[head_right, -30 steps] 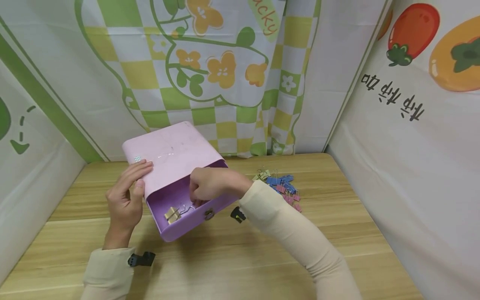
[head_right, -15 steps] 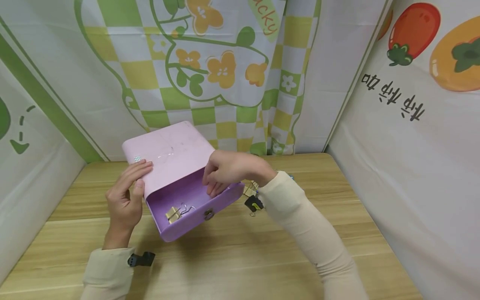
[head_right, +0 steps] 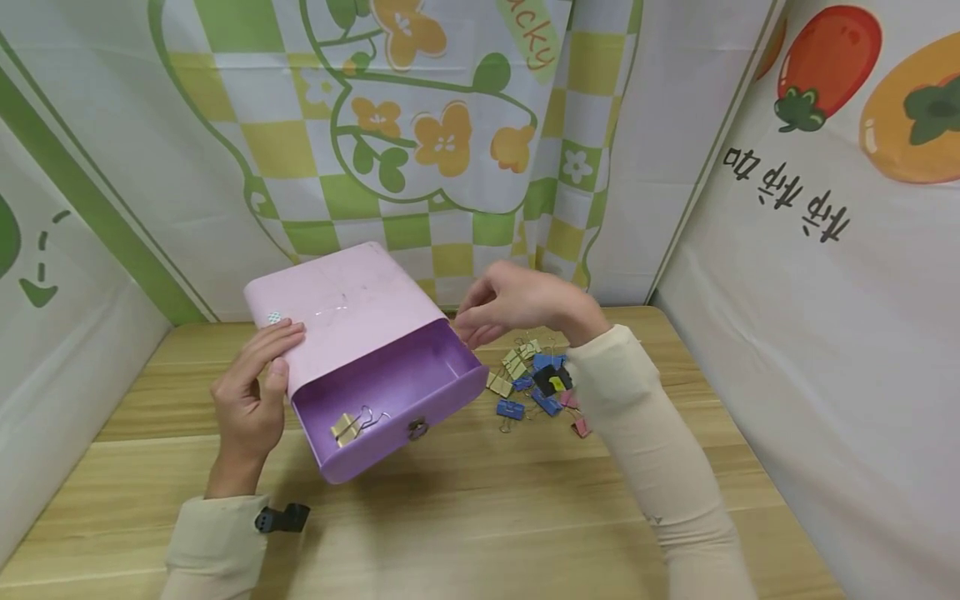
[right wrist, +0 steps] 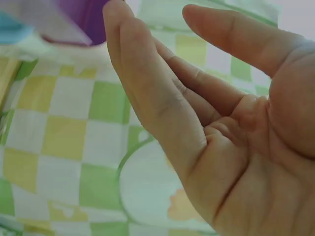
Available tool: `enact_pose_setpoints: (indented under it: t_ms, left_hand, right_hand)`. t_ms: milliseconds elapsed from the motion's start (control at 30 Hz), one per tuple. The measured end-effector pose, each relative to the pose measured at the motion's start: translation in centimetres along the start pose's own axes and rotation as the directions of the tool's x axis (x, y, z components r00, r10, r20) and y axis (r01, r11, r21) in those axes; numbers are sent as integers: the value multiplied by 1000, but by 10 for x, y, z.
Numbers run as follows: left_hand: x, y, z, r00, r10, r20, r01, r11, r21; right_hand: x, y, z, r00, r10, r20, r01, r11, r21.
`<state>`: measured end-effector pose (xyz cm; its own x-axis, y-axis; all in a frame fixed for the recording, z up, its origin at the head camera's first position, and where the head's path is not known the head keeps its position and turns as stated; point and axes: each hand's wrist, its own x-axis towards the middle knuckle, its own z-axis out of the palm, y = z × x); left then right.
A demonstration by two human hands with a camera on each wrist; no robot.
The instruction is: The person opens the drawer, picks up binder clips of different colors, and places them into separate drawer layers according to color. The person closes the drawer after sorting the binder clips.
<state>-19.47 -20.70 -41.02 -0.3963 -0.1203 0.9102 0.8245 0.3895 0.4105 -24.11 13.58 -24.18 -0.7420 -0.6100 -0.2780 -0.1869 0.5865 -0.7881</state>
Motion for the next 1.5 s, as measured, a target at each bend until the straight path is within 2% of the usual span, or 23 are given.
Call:
enact_pose_setpoints:
  t_ms: [400,600,833,1133,1500]
  left_hand:
    - [0,1,0,1000,-1,-1,1,1000,1]
    - [1,1,0,1000,1,-1,-1,1000,0]
    - [0,-1,0,1000,8,-2,-8,1000,2]
    - [0,1,0,1000,3,1,-3,1000,1]
    - [1,2,1,1000,13,2,-13,1000,-1]
  right_hand:
    - [10,47,-14,989,105,-108,-103,994,23]
    - [24,77,-10,978,142,-151,-145,989,-10]
    - [42,106,1,966,183,-184,-205,973,-103]
    - [58,127,16,943,240,-230,-302,909,-288]
    - [73,142,29,927,257,-273,-333,898,-288]
